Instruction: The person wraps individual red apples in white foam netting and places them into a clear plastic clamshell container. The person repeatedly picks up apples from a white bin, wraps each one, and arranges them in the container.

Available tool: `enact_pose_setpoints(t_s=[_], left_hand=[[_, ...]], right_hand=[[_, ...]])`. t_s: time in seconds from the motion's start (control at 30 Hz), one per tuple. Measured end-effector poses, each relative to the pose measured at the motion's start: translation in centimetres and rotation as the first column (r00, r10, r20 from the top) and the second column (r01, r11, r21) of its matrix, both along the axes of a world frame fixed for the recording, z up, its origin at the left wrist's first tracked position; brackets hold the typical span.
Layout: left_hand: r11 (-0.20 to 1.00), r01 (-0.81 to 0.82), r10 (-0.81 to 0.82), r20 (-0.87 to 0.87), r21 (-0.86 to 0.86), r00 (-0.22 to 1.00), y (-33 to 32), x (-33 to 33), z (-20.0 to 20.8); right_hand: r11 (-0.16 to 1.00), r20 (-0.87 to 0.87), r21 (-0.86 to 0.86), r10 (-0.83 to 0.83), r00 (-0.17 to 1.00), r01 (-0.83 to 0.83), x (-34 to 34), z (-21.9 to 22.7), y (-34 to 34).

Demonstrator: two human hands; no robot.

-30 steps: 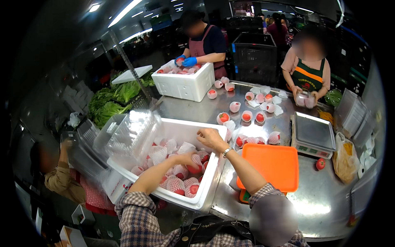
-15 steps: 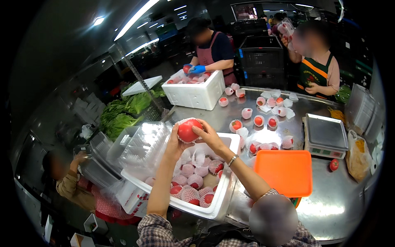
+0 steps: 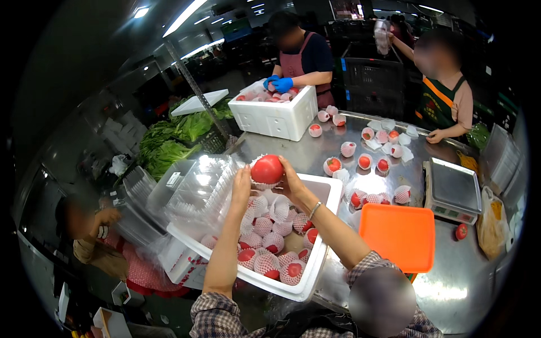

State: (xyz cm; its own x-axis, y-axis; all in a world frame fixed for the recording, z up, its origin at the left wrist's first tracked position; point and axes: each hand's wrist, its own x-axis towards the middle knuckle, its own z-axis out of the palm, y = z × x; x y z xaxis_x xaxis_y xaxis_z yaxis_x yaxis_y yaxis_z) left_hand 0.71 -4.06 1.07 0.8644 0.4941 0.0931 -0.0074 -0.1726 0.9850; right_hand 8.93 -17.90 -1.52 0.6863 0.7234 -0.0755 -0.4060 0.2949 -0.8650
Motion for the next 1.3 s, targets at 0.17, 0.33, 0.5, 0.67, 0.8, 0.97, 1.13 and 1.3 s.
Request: enact_pose_setpoints(t_s=[0.17, 0.33, 0.5, 0.67, 0.8, 0.97, 1.13, 1.3], left_hand=[[0.997, 0.079, -0.081, 0.079, 0.025, 0.994, -2.3, -0.6, 1.1], [0.974, 0.214, -0.224, 0.161, 0.078, 0.961, -3.5, -0.3, 0.1], [0.944, 0.243, -0.21, 0.164, -0.221, 0.964, -3.7, -1.2, 2.0], [0.869, 0.324, -0.239, 0.257, -0.374, 0.936, -2.4, -0.8, 1.2], [0.734, 0.377, -0.265, 0.273, -0.564, 0.925, -1.7, -0.3, 0.7], [0.706, 0.372, -0.276, 0.25, -0.602, 0.928, -2.5, -0.3, 1.1], [0.605, 0.348, -0.255, 0.24, -0.716, 0.937, -2.0, -0.3, 0.7], [0.476, 0.333, -0.224, 0.254, -0.814, 0.941, -3.0, -0.7, 1.2]], right_hand=[[0.942, 0.175, -0.01, -0.329, 0.928, 0.336, -1.9, 1.4, -0.7], [0.86, 0.488, 0.133, -0.489, 0.723, 0.492, -0.9, -0.7, 0.4], [0.832, 0.461, 0.162, -0.539, 0.704, 0.531, -1.2, 0.1, -0.2], [0.758, 0.569, 0.196, -0.604, 0.558, 0.622, -1.1, -0.3, -0.1], [0.849, -0.024, 0.316, -0.438, 0.898, 0.423, -0.4, -0.5, 0.0], [0.803, -0.223, 0.555, -0.107, 0.969, 0.217, 0.4, -1.3, -0.6], [0.775, -0.192, 0.626, 0.05, 0.98, 0.083, -0.3, 0.0, -1.0], [0.792, -0.27, 0.609, 0.15, 0.951, 0.048, -1.5, 1.7, -1.6]])
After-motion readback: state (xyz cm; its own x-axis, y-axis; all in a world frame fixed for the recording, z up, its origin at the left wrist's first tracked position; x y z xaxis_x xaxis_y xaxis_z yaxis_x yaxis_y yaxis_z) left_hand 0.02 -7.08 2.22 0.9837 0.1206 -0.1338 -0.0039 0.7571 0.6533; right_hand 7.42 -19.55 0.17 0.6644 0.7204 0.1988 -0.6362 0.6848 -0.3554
